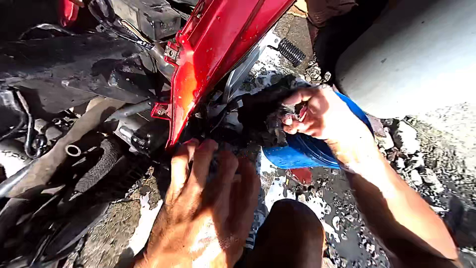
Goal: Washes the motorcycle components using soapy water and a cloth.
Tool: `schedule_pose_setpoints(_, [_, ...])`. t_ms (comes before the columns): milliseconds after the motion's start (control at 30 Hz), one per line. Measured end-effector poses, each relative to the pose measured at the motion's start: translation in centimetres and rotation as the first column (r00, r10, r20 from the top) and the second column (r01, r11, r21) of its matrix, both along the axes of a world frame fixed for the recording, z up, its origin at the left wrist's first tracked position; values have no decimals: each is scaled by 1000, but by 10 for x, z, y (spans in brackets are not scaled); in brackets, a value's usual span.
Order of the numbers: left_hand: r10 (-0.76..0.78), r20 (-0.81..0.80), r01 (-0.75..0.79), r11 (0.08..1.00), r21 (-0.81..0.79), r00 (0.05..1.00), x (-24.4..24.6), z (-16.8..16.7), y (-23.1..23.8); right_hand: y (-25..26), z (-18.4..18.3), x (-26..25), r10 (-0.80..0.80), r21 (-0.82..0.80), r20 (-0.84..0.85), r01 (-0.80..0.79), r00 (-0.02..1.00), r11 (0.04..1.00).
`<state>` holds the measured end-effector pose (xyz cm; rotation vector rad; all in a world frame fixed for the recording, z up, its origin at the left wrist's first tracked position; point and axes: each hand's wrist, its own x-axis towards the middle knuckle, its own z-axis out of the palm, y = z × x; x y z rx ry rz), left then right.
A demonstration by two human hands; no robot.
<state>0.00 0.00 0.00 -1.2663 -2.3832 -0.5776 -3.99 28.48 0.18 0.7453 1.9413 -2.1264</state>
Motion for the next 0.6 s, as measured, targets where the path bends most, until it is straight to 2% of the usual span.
schedule_pose_setpoints(33, [-6, 89, 5, 1000, 9, 996, 12, -8, 1, 25, 0, 9, -30, 150, -14, 32, 999, 988])
schedule_pose_setpoints(67, [-15, 187, 10, 1000, 24, 982, 20, -15, 1, 49, 2, 22, -29, 357, -33, 38, 999, 933])
schedule_pose_setpoints(100, [-26, 286, 12, 999, 50, 958, 23, -23, 2, 72, 5, 34, 8, 587, -30, 12, 1000, 809])
schedule_pose_setpoints(133, [-30, 383, 6, 998, 62, 923, 25, -29, 2, 93, 5, 44, 57, 775, -12, -27, 998, 632])
schedule_pose_setpoints(167, [-35, 473, 8, 998, 58, 880, 27, -34, 2, 111, 3, 48, 113, 883, 17, -68, 993, 464])
schedule_pose_setpoints(200, [-39, 557, 13, 999, 51, 829, 29, -36, 2, 131, -2, 49, 161, 922, 97, -150, 982, 357])
schedule_pose_setpoints(233, [-41, 632, 14, 999, 48, 774, 32, -38, 3, 150, -12, 46, 179, 913, 202, -251, 963, 321])
schedule_pose_setpoints(267, [-39, 692, 11, 999, 45, 720, 35, -39, 3, 168, -30, 37, 174, 878, 316, -357, 933, 318])
schedule_pose_setpoints(333, [-16, 778, -19, 999, 36, 628, 40, -39, 3, 205, -89, 15, 161, 734, 541, -557, 825, 389])
schedule_pose_setpoints(367, [1, 809, -39, 999, 28, 588, 42, -40, 4, 233, -128, 13, 241, 667, 568, -612, 787, 424])
schedule_pose_setpoints(433, [29, 847, -92, 995, 23, 531, 47, -47, 6, 269, -185, 35, 430, 557, 379, -573, 820, 601])
schedule_pose_setpoints(467, [40, 865, -123, 992, 25, 501, 52, -50, 8, 247, -179, 51, 330, 481, 430, -522, 841, 704])
schedule_pose_setpoints(500, [42, 879, -162, 986, 40, 474, 56, -53, 12, 215, -162, 64, 219, 463, 470, -451, 855, 763])
schedule_pose_setpoints(533, [35, 891, -205, 976, 66, 453, 59, -56, 16, 191, -147, 72, 174, 450, 479, -411, 860, 793])
schedule_pose_setpoints(600, [-10, 902, -304, 940, 157, 433, 64, -68, 27, 168, -135, 75, 269, 352, 400, -419, 876, 837])
